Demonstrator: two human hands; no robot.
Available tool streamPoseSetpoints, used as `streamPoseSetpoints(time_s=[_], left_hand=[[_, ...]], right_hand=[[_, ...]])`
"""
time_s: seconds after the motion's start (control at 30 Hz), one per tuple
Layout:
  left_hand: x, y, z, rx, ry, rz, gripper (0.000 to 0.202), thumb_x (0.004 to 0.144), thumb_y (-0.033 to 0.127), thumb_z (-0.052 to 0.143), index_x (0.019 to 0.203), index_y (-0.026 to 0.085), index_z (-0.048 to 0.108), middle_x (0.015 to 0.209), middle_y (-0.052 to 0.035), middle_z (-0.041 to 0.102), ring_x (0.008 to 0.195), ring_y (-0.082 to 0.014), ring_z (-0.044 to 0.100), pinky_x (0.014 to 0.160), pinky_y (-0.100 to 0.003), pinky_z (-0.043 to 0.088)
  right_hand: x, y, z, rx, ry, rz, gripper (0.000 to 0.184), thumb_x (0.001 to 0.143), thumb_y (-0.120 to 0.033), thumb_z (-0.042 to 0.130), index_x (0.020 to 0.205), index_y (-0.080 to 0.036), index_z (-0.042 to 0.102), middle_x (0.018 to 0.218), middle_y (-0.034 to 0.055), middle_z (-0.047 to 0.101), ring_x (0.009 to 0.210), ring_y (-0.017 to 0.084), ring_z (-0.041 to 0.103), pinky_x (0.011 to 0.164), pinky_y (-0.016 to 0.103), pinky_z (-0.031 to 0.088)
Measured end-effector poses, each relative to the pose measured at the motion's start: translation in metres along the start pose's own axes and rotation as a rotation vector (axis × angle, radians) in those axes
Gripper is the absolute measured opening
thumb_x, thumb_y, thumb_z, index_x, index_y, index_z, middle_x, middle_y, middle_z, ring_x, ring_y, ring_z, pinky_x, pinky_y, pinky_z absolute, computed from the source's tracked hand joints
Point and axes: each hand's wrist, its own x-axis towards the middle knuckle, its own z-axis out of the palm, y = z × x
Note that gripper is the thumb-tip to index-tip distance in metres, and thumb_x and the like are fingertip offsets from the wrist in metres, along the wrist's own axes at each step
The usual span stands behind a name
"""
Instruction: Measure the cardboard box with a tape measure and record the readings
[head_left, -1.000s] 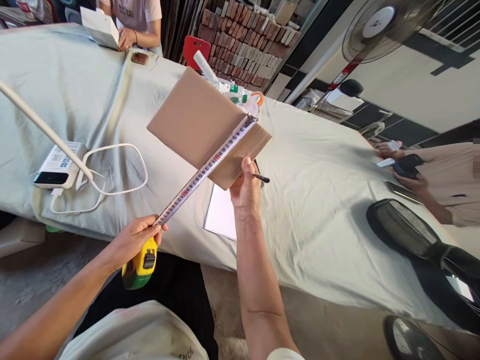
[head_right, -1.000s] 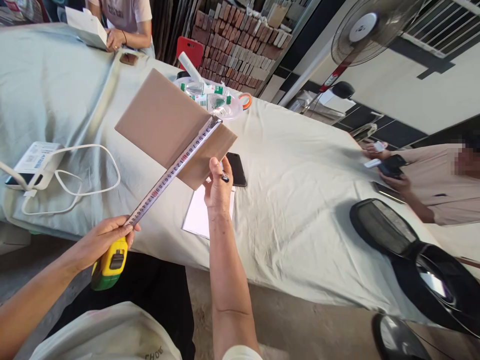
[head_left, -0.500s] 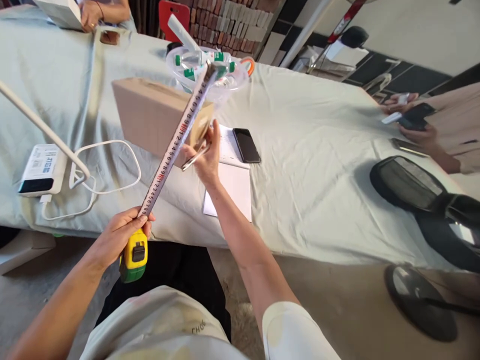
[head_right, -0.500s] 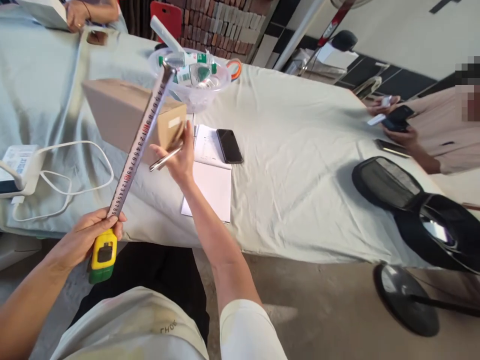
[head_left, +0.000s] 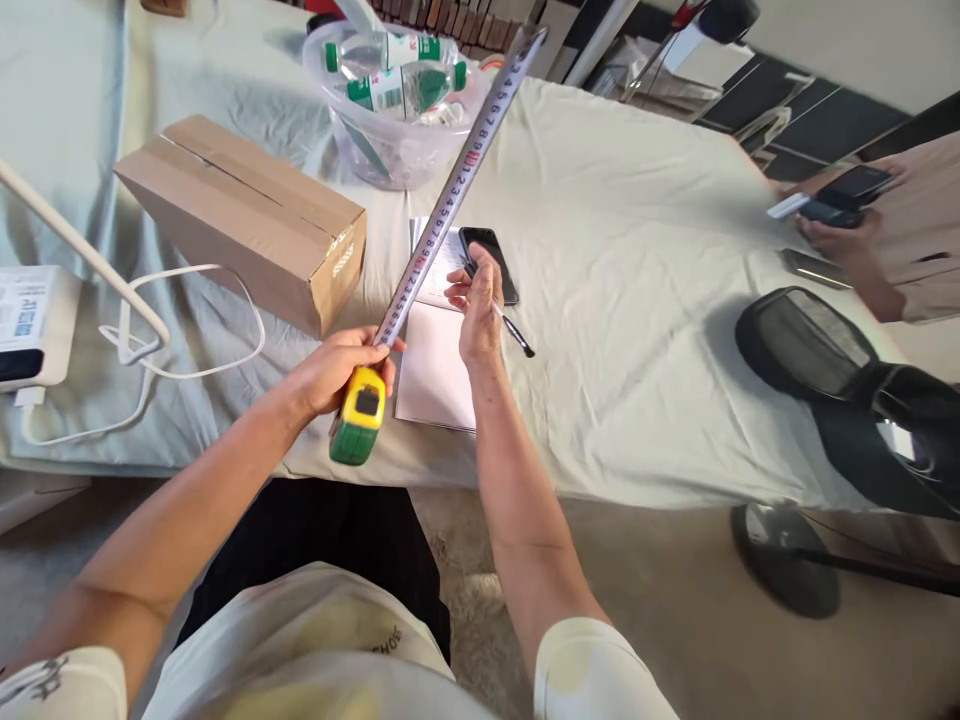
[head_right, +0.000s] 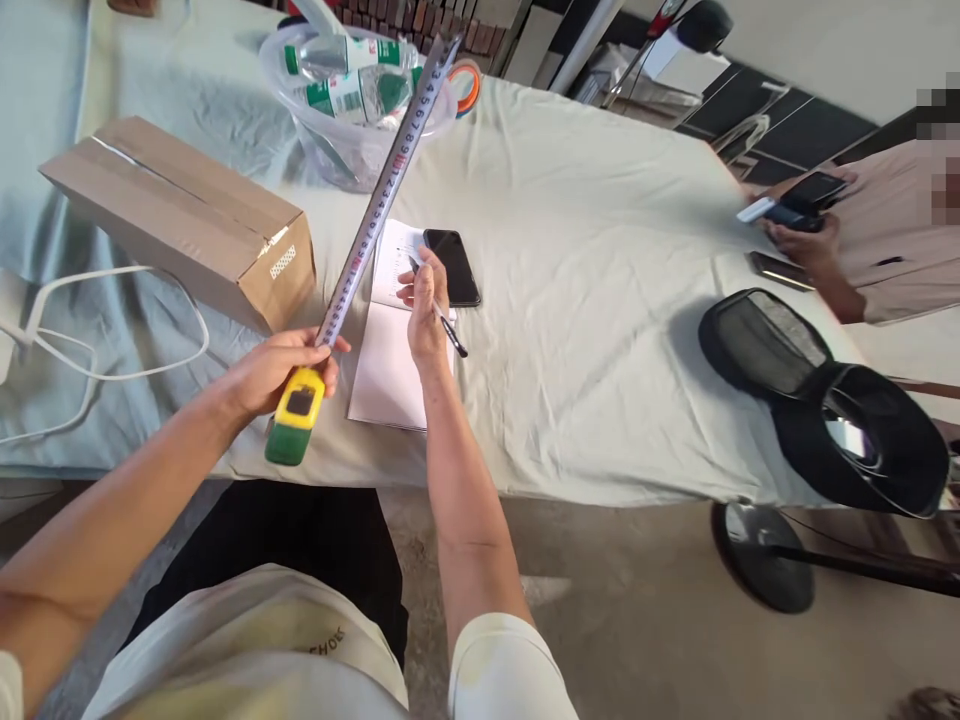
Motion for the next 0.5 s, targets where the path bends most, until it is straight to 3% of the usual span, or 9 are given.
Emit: streamPoseSetpoints(time_s=[0.13, 0.2, 0.37, 0.5], left_hand=[[0.049, 0.011, 0.009, -0.118, 0.026, -0.104, 0.017, 0.092, 0.01, 0.05, 0.101, 0.011, 0.064, 0.056, -0.0031, 0.062, 0.05, -0.0173, 0.061, 0.054, -0.028, 0.05], [0.064, 0.013, 0.009, -0.156, 0.034, -0.166, 0.022, 0.093, 0.009, 0.048, 0.107, 0.01, 0.065, 0.057, -0.0029, 0.062, 0.049, -0.0166, 0.06, 0.054, -0.028, 0.051], [0.077, 0.008, -0.002, -0.22, 0.004, -0.258, 0.024, 0.092, 0.009, 0.05, 0.11, 0.011, 0.066, 0.058, -0.0021, 0.062, 0.049, -0.0159, 0.06, 0.054, -0.028, 0.053], [0.077, 0.005, -0.01, -0.26, -0.118, -0.248, 0.021, 0.09, 0.009, 0.05, 0.104, 0.014, 0.065, 0.06, -0.0029, 0.062, 0.052, -0.0169, 0.061, 0.055, -0.029, 0.055]], right_hand=[[-0.014, 0.004, -0.006, -0.012, 0.036, 0.029, 0.043, 0.085, -0.063, 0.064, 0.111, -0.029, 0.067, 0.091, -0.0019, 0.068, 0.085, 0.014, 0.067, 0.087, 0.032, 0.057], [-0.02, 0.005, -0.004, -0.031, 0.004, 0.027, 0.036, 0.087, -0.057, 0.064, 0.106, -0.027, 0.069, 0.084, -0.0021, 0.068, 0.077, 0.014, 0.064, 0.083, 0.034, 0.056], [-0.021, 0.003, -0.002, -0.152, -0.056, -0.021, 0.035, 0.096, -0.053, 0.049, 0.095, -0.025, 0.07, 0.071, -0.0021, 0.065, 0.069, 0.015, 0.059, 0.077, 0.035, 0.051], [-0.015, 0.009, 0.0, -0.243, -0.038, 0.015, 0.016, 0.091, -0.039, 0.056, 0.09, -0.024, 0.062, 0.069, -0.0032, 0.065, 0.07, 0.016, 0.063, 0.079, 0.036, 0.052]])
